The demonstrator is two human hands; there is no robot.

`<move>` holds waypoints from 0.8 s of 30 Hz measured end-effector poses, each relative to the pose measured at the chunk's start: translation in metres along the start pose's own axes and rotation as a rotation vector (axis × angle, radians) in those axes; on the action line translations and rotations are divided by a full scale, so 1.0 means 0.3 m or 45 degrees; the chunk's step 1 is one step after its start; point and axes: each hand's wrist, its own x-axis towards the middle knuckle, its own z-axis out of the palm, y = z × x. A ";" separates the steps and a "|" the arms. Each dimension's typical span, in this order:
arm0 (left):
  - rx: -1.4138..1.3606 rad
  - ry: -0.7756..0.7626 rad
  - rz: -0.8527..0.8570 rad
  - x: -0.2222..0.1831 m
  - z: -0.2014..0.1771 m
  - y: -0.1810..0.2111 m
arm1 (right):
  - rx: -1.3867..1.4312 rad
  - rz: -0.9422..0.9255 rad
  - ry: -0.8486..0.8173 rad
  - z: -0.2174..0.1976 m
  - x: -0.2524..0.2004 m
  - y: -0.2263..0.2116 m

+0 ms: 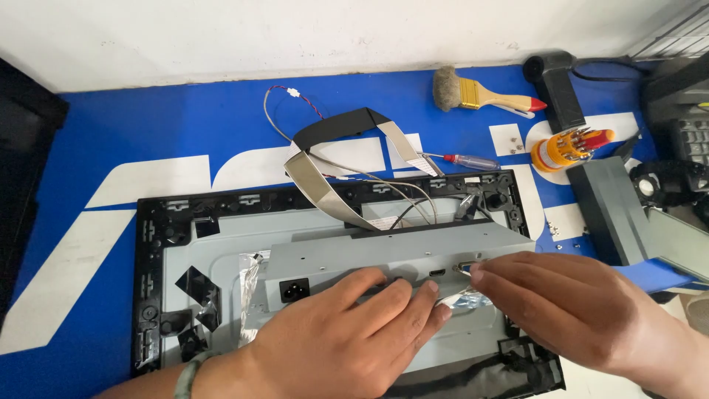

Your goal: Disassembling a computer monitor by removing screws and lifting the internal metal housing to access the main board.

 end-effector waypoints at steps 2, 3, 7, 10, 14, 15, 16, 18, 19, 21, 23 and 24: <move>-0.014 0.005 0.002 -0.002 0.004 0.000 | -0.027 -0.002 0.004 0.000 0.012 -0.012; -0.027 0.007 0.000 -0.004 0.006 0.000 | -0.050 -0.007 0.008 0.001 0.018 -0.018; -0.025 0.005 0.022 -0.006 0.011 -0.004 | -0.078 -0.030 0.058 0.003 0.030 -0.031; 0.083 0.125 0.025 -0.007 0.030 -0.005 | -0.077 0.007 0.110 0.019 0.023 -0.037; 0.088 0.152 0.050 -0.009 0.036 -0.009 | -0.037 0.036 0.133 0.018 0.025 -0.044; 0.089 0.145 0.057 -0.010 0.036 -0.010 | -0.029 0.049 0.136 0.016 0.027 -0.047; 0.088 0.146 0.057 -0.009 0.037 -0.009 | -0.029 0.051 0.134 0.016 0.022 -0.046; 0.103 0.158 0.037 -0.007 0.038 -0.007 | 0.006 0.152 0.104 0.019 0.012 -0.044; 0.102 0.158 0.038 -0.007 0.037 -0.008 | 0.006 0.153 0.104 0.017 0.019 -0.045; 0.091 0.153 0.042 -0.007 0.038 -0.008 | -0.002 0.147 0.128 0.012 0.033 -0.048; 0.084 0.144 0.042 -0.008 0.037 -0.008 | -0.011 0.149 0.148 0.015 0.041 -0.048; 0.079 0.134 0.042 -0.008 0.036 -0.008 | -0.021 0.150 0.169 0.016 0.045 -0.048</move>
